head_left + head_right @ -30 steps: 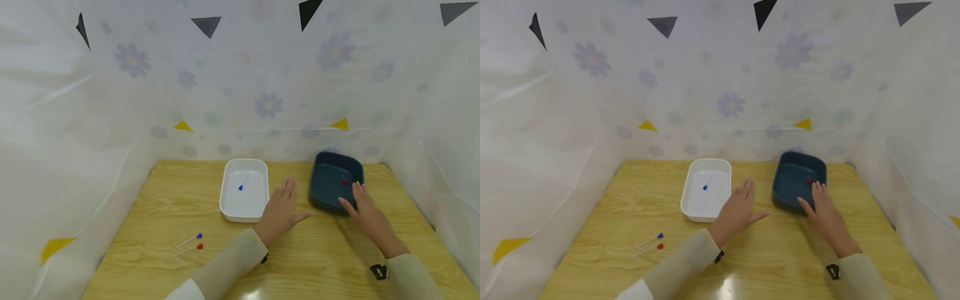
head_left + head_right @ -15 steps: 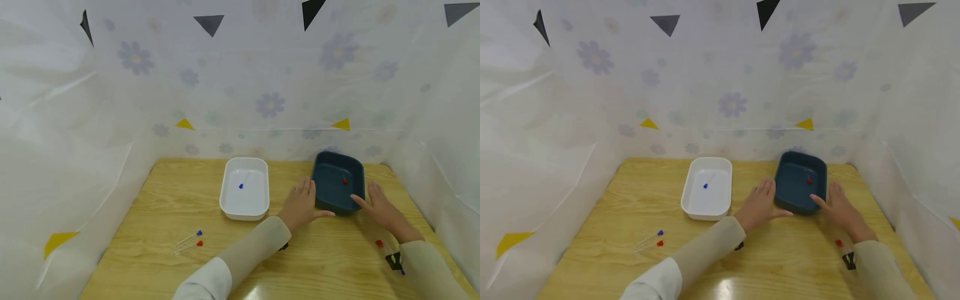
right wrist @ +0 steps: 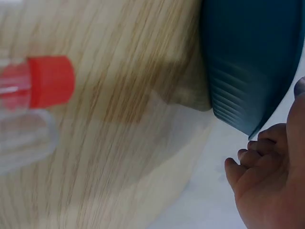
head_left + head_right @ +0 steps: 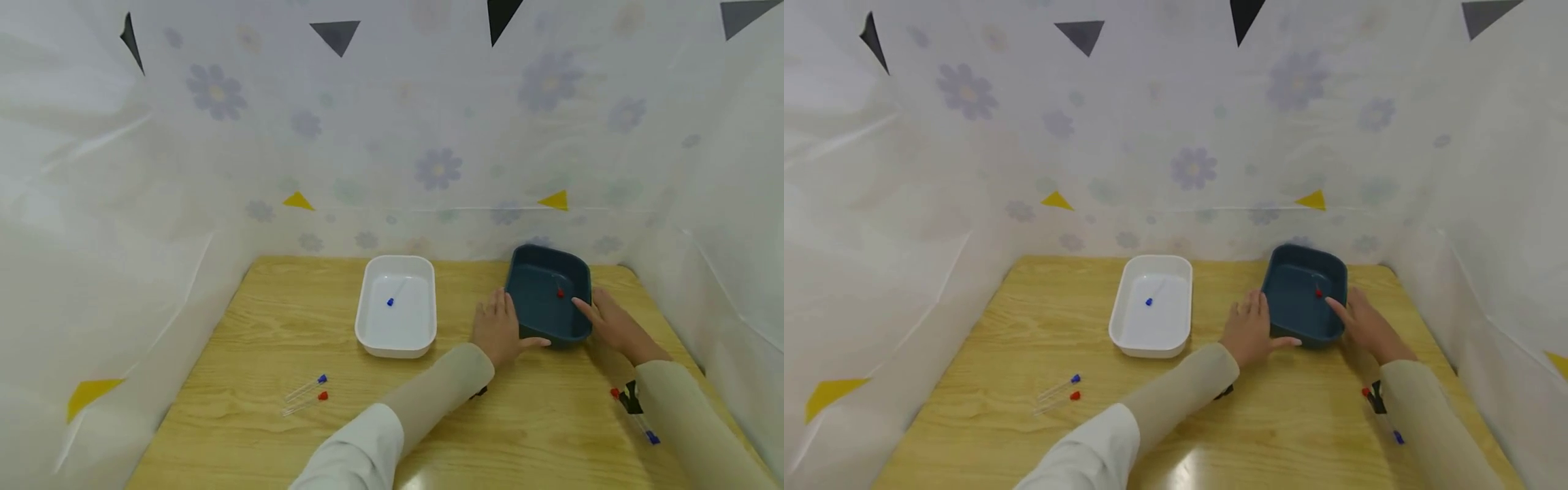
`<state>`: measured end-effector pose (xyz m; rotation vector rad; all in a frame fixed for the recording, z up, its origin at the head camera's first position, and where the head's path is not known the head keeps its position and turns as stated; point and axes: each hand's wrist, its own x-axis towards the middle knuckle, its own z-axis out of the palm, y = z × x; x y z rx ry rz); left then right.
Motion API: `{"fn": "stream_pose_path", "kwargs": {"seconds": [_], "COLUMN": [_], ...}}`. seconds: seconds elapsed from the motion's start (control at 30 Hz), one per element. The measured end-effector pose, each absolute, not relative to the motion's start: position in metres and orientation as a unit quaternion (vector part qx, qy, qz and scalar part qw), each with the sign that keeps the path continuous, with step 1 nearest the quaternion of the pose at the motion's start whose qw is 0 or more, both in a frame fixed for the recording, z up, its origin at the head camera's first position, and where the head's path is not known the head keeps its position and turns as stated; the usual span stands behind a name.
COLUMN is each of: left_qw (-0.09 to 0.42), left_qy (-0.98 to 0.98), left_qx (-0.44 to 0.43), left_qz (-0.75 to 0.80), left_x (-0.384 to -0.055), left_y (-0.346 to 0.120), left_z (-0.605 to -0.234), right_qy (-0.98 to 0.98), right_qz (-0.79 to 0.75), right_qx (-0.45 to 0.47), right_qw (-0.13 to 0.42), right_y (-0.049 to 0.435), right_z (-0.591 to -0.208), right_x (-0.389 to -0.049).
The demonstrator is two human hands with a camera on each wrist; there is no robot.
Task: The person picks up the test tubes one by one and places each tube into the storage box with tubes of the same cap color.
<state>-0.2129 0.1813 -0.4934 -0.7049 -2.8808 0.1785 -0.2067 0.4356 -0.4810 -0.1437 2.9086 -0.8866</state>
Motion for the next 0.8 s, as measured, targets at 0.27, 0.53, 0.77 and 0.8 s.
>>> {"fn": "stream_pose_path", "kwargs": {"seconds": [0.27, 0.53, 0.77, 0.8], "left_qw": [0.057, 0.071, 0.076, 0.078], "left_qy": [-0.980, -0.978, -0.975, -0.974], "left_qx": [-0.184, -0.192, -0.201, -0.203], "left_qz": [0.047, 0.042, 0.064, 0.065], "left_x": [-0.216, -0.217, -0.217, -0.217], "left_y": [0.190, 0.196, 0.196, 0.195], "left_z": [-0.496, -0.493, -0.493, -0.494], "right_qy": [0.967, 0.978, 0.979, 0.979], "right_qz": [-0.250, -0.209, -0.203, -0.204], "right_qx": [-0.021, -0.007, -0.013, -0.011], "right_qw": [0.052, 0.022, 0.025, 0.024], "right_y": [0.431, 0.431, 0.428, 0.428], "right_z": [-0.490, -0.494, -0.495, -0.495], "right_x": [-0.220, -0.219, -0.220, -0.220]}}
